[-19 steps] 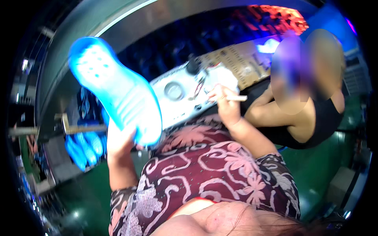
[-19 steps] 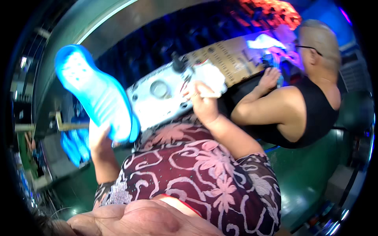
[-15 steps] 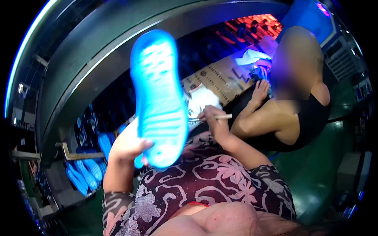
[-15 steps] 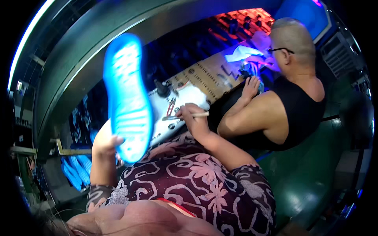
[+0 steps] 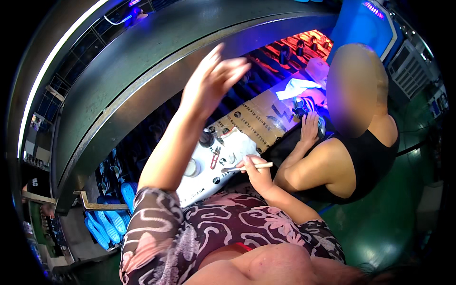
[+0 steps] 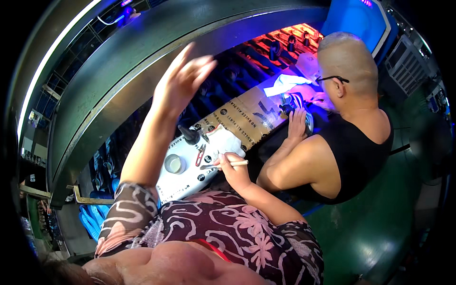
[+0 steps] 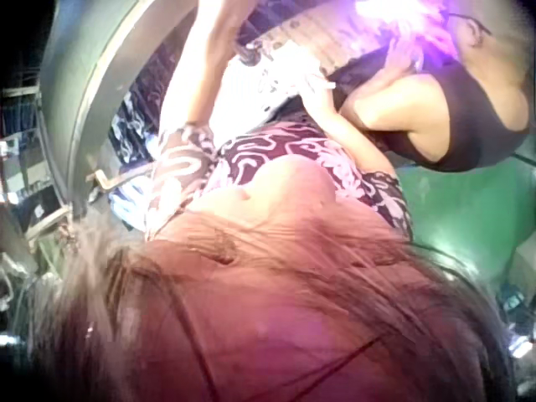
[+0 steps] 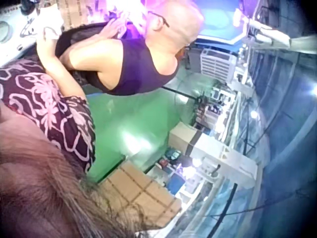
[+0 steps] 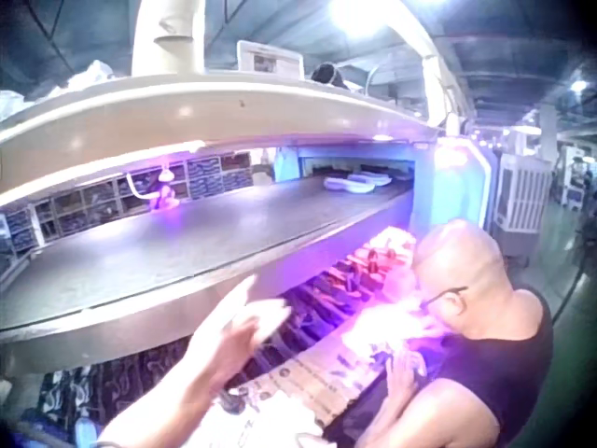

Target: The person wipes with a tissue, then picks up shoe soles, applies glue to each one using a brush, and places them onto an overhead conveyor belt.

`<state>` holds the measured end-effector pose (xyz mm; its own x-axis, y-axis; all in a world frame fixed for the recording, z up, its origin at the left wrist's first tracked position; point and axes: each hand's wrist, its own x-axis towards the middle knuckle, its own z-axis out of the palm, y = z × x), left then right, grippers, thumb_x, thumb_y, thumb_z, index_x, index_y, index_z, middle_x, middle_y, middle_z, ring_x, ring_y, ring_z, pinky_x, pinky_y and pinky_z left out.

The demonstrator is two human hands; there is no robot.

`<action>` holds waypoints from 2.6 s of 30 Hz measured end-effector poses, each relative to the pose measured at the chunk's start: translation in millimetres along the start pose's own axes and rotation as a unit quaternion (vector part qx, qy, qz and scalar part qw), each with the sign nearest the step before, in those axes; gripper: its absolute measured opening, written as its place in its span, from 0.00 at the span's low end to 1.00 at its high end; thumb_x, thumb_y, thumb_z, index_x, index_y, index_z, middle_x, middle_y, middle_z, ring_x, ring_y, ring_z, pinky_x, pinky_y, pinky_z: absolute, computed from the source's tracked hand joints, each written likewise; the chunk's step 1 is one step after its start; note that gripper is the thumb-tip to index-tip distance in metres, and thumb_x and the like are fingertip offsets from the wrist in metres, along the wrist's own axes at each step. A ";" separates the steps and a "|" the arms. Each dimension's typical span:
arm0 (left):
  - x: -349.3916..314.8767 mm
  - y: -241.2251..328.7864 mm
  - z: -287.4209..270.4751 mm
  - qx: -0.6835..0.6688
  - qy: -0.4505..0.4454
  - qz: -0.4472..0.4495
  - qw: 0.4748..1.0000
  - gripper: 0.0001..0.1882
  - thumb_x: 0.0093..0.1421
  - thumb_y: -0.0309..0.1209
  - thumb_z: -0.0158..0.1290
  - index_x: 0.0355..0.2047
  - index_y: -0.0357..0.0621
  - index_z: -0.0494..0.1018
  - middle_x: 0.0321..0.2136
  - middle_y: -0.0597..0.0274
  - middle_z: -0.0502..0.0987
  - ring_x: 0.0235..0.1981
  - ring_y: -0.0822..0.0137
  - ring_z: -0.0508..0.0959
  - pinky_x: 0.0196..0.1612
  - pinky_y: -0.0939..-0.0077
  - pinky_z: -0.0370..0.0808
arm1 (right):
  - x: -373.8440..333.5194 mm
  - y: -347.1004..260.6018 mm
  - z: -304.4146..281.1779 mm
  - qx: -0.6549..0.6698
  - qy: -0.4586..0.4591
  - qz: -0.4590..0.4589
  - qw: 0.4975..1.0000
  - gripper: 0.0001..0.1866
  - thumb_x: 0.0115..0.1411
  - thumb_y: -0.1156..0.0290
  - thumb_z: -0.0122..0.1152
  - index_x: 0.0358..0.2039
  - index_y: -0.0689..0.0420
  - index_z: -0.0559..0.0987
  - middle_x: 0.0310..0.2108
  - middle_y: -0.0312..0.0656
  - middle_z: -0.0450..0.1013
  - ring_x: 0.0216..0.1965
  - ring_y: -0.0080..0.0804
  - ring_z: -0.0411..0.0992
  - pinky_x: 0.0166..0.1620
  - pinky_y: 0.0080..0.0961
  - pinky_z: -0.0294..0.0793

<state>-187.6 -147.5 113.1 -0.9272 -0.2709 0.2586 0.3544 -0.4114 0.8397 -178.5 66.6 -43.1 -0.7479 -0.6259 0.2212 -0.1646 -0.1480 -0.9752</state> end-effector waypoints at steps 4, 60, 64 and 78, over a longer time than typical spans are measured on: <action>-154.8 12.2 -122.7 0.349 0.308 -0.019 0.885 0.18 0.60 0.33 0.50 0.48 0.37 0.69 0.43 0.54 0.74 0.46 0.64 0.73 0.49 0.71 0.70 | 3.5 6.9 19.2 0.009 -0.013 0.029 0.999 0.18 0.65 0.66 0.45 0.24 0.64 0.75 0.22 0.38 0.72 0.23 0.21 0.67 0.30 0.18 0.68; -281.9 3.9 -61.5 0.445 0.382 0.050 0.809 0.25 0.47 0.25 0.53 0.47 0.33 0.64 0.34 0.52 0.77 0.35 0.66 0.77 0.41 0.73 0.73 | 31.1 -64.8 106.2 -0.188 -0.288 -0.270 0.899 0.11 0.56 0.69 0.54 0.19 0.57 0.77 0.17 0.37 0.69 0.23 0.32 0.67 0.46 0.34 0.63; -281.6 4.6 -60.7 0.454 0.385 0.040 0.803 0.25 0.47 0.26 0.53 0.46 0.33 0.64 0.33 0.51 0.77 0.35 0.64 0.78 0.41 0.73 0.73 | 30.8 -65.1 102.1 -0.157 -0.252 -0.266 0.917 0.11 0.56 0.68 0.54 0.21 0.58 0.78 0.17 0.36 0.69 0.23 0.31 0.67 0.46 0.33 0.63; -279.7 -4.5 -72.5 0.577 0.318 0.180 0.731 0.23 0.44 0.21 0.56 0.43 0.32 0.65 0.31 0.50 0.76 0.29 0.61 0.79 0.34 0.74 0.74 | 28.9 -66.4 108.9 -0.170 -0.256 -0.312 0.899 0.08 0.53 0.68 0.59 0.20 0.54 0.80 0.18 0.34 0.72 0.22 0.30 0.69 0.46 0.34 0.64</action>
<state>78.9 -133.0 2.4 -0.4257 -0.6814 0.5954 -0.1162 0.6937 0.7108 -119.1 -25.0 28.9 -0.0611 -0.7853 0.6161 -0.7018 -0.4051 -0.5860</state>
